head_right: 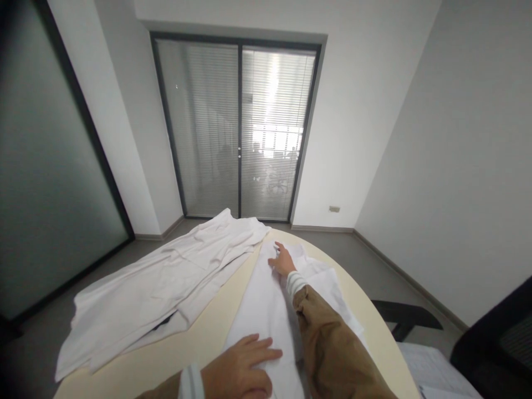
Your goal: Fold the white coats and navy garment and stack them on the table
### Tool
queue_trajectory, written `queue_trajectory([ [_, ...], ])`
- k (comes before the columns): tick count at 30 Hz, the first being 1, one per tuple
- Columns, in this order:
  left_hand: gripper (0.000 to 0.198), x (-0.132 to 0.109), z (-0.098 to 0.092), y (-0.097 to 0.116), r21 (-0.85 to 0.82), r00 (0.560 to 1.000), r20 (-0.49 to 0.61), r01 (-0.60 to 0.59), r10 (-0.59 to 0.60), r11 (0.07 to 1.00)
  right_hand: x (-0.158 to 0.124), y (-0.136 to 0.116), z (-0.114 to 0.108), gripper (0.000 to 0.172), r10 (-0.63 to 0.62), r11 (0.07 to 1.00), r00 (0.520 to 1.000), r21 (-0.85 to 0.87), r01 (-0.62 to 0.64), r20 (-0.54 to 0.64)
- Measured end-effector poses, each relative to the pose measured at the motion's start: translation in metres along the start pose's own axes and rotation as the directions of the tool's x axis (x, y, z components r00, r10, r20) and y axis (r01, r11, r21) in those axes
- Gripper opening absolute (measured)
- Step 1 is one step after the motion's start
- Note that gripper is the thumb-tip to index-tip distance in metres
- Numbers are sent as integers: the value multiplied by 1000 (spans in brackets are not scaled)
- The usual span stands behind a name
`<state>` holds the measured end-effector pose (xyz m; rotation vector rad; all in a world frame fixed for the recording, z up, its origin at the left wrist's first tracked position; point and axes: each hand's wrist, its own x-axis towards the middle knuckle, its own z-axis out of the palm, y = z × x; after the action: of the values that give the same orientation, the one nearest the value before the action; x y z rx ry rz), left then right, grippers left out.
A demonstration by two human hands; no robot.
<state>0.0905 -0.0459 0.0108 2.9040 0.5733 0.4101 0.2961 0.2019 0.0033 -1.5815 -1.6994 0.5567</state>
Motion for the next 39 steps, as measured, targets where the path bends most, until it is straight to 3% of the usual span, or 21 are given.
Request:
queue_trajectory([
  [4,31,-3,-14,8,-139,994,95,73,-60,988,-21,-13,-4,52,-67,994,997,-86,69,27],
  [8,82,-7,-18,12,-197,963,98,268,-253,943,-47,-36,-7,43,-147,957,988,-247,152,38],
  [10,93,-8,-19,13,-200,944,113,327,-309,924,-63,-48,-8,45,-196,916,973,-332,225,119],
  [12,93,-9,-20,12,-197,941,135,331,-309,923,-83,-57,-8,50,-177,893,952,-367,263,251],
  [14,92,-11,-22,7,-184,944,147,321,-297,929,-101,-59,-11,57,-74,891,925,-391,229,372],
  [17,91,-14,-29,-5,-145,946,161,304,-281,942,-123,-52,-20,68,50,890,893,-425,163,448],
  [22,85,-17,-37,-15,-46,952,185,256,-244,965,-145,-32,-36,71,-38,898,861,-361,252,508],
  [25,79,-18,-35,-6,19,955,186,231,-230,973,-154,-25,-38,67,-110,902,881,-326,283,460],
  [28,80,-21,-34,5,43,941,192,277,-280,960,-156,-23,-42,64,-161,922,885,-253,292,436],
  [31,90,-25,-38,14,15,918,236,325,-319,946,-147,-15,-59,55,-215,935,883,-172,309,417],
  [33,96,-27,-45,20,-9,904,275,342,-326,940,-139,-2,-78,48,-225,915,918,-252,314,328],
  [36,94,-22,-55,29,2,880,316,374,-355,927,-128,27,-107,50,-107,866,989,-480,144,103],
  [39,92,-7,-59,39,49,834,354,434,-422,899,-124,61,-123,62,81,814,992,-568,-123,-99],
])
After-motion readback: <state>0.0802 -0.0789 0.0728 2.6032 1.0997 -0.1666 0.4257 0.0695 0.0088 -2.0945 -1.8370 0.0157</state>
